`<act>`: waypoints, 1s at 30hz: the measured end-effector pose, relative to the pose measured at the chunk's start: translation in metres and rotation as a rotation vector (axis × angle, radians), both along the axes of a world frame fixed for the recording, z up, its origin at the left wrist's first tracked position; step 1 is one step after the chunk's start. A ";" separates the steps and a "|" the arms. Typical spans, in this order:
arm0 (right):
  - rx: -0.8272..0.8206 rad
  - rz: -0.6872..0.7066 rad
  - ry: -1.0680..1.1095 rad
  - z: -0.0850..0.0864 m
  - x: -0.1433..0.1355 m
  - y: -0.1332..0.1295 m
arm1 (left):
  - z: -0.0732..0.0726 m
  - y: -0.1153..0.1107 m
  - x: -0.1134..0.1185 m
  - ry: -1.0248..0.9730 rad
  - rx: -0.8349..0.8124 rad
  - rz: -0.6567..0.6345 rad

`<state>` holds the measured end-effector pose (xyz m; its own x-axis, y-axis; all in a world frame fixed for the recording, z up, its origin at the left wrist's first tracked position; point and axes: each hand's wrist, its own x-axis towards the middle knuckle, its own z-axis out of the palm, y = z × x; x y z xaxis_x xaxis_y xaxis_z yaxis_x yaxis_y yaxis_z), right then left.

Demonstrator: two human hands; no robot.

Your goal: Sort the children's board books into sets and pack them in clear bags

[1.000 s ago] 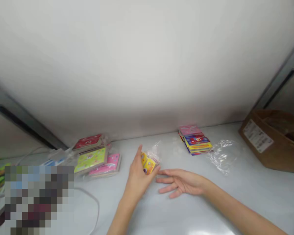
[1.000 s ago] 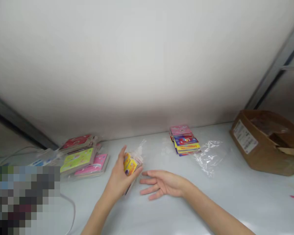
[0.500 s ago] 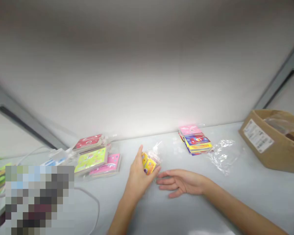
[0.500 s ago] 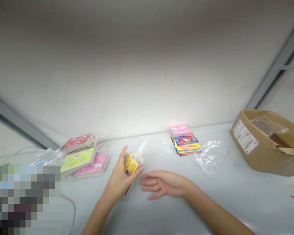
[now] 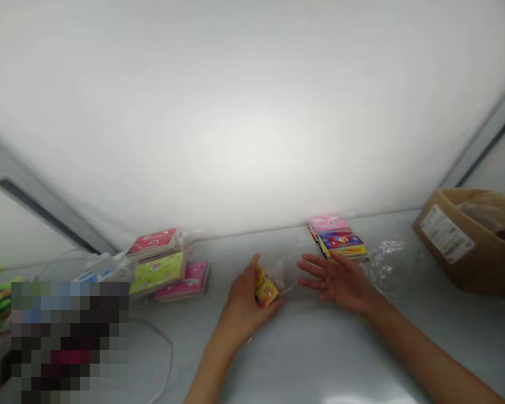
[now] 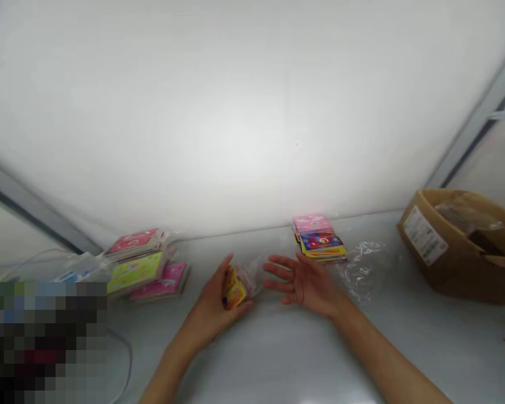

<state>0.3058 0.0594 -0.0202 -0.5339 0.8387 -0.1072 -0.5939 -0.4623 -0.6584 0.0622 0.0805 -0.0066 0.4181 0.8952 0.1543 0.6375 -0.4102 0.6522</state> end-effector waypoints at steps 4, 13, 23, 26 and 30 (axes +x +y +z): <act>0.102 0.113 0.022 0.000 -0.002 -0.003 | 0.002 -0.004 0.000 0.010 -0.019 -0.066; -0.020 -0.043 -0.239 -0.001 -0.002 -0.002 | -0.007 0.010 -0.003 -0.073 0.074 0.201; -0.131 0.234 -0.079 -0.012 -0.059 -0.017 | -0.002 0.008 -0.001 -0.100 0.089 0.255; -0.187 0.237 -0.033 -0.017 -0.068 -0.020 | -0.003 0.008 -0.001 -0.102 0.080 0.237; -0.259 0.183 0.046 -0.019 -0.073 -0.022 | -0.006 0.008 0.000 -0.125 0.073 0.218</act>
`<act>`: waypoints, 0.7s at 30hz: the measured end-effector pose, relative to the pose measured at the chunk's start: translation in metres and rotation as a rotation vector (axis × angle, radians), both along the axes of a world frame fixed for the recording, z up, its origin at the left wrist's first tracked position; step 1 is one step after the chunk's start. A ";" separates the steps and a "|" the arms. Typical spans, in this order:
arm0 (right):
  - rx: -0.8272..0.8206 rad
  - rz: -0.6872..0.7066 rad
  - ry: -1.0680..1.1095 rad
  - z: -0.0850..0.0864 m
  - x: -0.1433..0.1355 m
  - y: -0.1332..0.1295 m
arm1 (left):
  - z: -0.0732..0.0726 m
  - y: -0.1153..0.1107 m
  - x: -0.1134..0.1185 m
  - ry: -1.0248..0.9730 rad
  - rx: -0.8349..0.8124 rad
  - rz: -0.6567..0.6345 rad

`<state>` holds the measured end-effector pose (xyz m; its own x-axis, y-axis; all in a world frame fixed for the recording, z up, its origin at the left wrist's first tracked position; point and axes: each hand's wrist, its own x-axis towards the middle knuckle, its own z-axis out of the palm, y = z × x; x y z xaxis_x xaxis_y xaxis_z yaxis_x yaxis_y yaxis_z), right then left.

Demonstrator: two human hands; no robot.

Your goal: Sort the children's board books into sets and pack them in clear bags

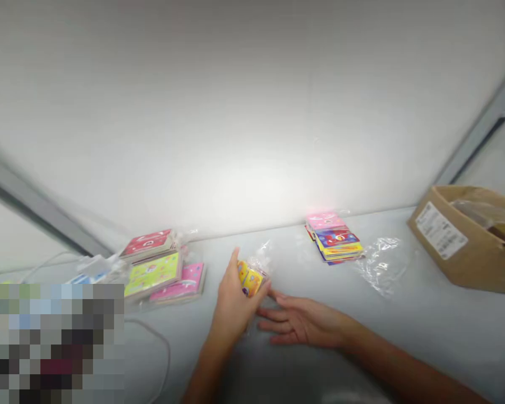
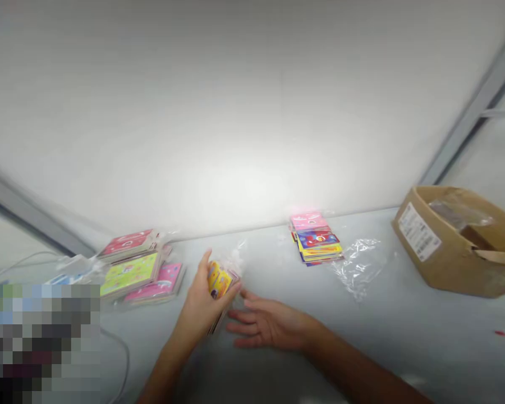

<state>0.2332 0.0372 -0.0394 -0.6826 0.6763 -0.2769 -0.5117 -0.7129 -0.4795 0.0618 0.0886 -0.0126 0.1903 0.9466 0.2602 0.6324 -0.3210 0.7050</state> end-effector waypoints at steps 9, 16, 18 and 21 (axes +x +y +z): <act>-0.066 -0.031 0.000 0.001 -0.001 0.000 | 0.001 0.001 0.000 0.023 -0.021 0.002; -0.068 -0.026 0.011 0.001 0.000 0.002 | -0.001 0.002 -0.001 0.028 0.000 -0.040; -0.075 -0.020 0.005 0.001 0.001 0.002 | -0.001 0.001 -0.001 0.037 -0.009 -0.044; -0.082 -0.019 -0.003 0.000 0.001 0.003 | -0.001 0.001 -0.001 0.033 -0.006 -0.045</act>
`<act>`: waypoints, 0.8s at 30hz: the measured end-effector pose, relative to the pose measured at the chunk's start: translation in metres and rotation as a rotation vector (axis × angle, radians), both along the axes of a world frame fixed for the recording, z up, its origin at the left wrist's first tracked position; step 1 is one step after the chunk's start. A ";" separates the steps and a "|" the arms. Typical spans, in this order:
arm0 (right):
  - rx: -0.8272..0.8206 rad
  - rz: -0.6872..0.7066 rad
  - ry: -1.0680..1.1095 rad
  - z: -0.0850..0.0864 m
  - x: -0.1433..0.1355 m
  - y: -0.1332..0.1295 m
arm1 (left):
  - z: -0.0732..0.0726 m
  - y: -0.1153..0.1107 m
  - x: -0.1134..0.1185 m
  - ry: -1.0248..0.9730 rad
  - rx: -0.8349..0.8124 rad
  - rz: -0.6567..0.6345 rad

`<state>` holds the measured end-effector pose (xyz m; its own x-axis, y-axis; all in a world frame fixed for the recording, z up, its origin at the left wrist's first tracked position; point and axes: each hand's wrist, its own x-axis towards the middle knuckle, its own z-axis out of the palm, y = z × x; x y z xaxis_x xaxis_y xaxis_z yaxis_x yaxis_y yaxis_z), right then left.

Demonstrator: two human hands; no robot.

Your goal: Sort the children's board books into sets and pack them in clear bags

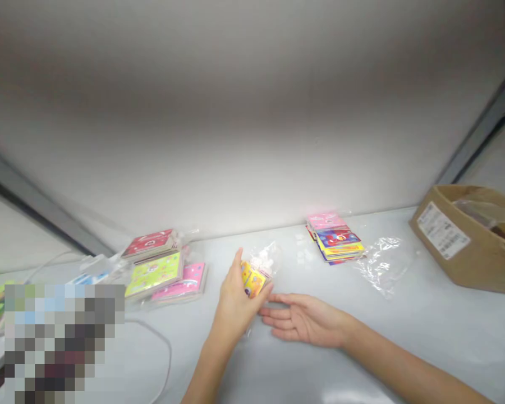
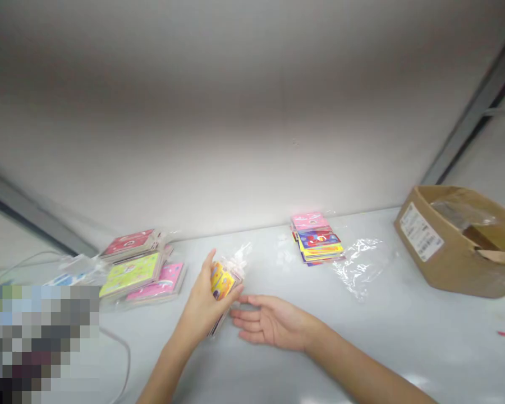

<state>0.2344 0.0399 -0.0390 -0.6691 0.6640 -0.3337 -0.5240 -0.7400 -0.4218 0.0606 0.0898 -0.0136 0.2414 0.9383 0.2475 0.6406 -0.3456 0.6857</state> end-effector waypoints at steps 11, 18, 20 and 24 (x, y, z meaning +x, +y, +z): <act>0.046 0.010 -0.048 -0.001 0.001 -0.001 | 0.003 0.001 -0.003 0.020 -0.017 0.032; 0.053 -0.015 -0.046 0.001 -0.001 0.000 | 0.005 0.003 -0.003 0.006 0.006 0.055; 0.045 -0.021 -0.058 0.001 -0.002 0.000 | 0.005 0.002 -0.003 0.003 0.003 0.044; 0.012 -0.008 -0.055 -0.001 -0.002 -0.001 | 0.004 0.002 -0.002 -0.009 -0.010 0.039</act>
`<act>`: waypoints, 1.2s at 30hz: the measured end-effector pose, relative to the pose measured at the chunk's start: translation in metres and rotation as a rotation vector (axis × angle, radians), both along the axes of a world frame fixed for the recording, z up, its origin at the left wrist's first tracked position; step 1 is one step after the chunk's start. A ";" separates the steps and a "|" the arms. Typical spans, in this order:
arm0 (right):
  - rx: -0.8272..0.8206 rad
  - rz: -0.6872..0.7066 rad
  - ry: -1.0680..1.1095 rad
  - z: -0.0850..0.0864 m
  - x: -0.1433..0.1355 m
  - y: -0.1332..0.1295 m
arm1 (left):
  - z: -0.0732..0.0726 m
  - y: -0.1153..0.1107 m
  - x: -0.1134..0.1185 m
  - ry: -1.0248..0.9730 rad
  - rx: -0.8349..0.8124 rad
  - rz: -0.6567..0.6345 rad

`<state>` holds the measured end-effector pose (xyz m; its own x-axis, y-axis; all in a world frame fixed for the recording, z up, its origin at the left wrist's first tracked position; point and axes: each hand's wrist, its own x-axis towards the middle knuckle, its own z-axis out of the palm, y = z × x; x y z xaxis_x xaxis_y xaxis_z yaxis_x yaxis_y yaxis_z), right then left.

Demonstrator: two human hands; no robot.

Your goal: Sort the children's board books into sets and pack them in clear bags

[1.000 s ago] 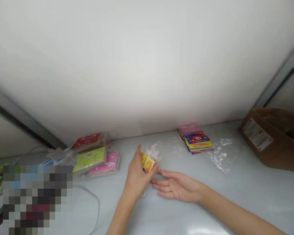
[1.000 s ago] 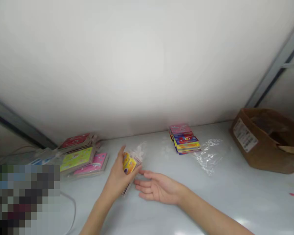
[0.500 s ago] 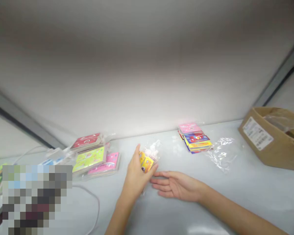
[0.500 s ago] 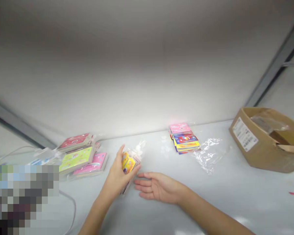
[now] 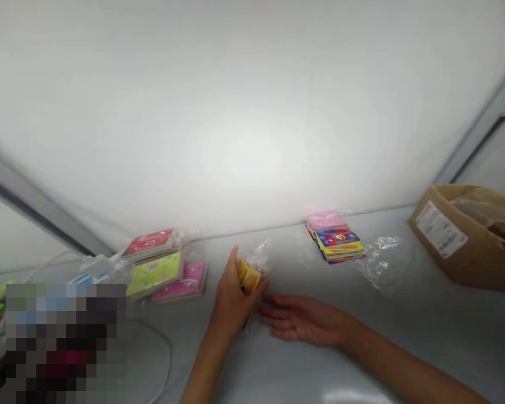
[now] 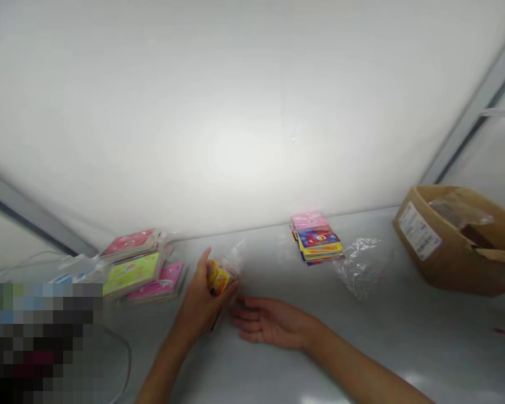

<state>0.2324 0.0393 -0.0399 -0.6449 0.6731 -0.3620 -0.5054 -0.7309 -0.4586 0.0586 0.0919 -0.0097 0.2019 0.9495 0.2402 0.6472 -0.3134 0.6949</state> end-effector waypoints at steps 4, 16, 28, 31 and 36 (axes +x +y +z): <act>0.024 0.005 0.010 0.001 0.004 0.001 | 0.002 0.001 0.000 -0.002 0.005 0.017; -0.038 -0.016 0.109 -0.004 -0.023 0.004 | 0.011 0.003 -0.007 -0.028 0.013 0.088; 0.002 0.013 0.041 -0.005 -0.018 0.003 | 0.008 0.002 -0.010 -0.023 0.033 0.067; 0.053 0.033 0.083 0.000 -0.011 0.004 | 0.005 0.004 -0.012 -0.022 0.034 0.038; 0.235 -0.055 0.182 0.013 0.019 0.007 | 0.002 0.003 -0.011 0.075 0.078 -0.046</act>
<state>0.2514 0.0466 -0.0267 -0.6453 0.7603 -0.0742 -0.6304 -0.5848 -0.5105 0.0474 0.0948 -0.0081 0.2653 0.9176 0.2959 0.6801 -0.3957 0.6172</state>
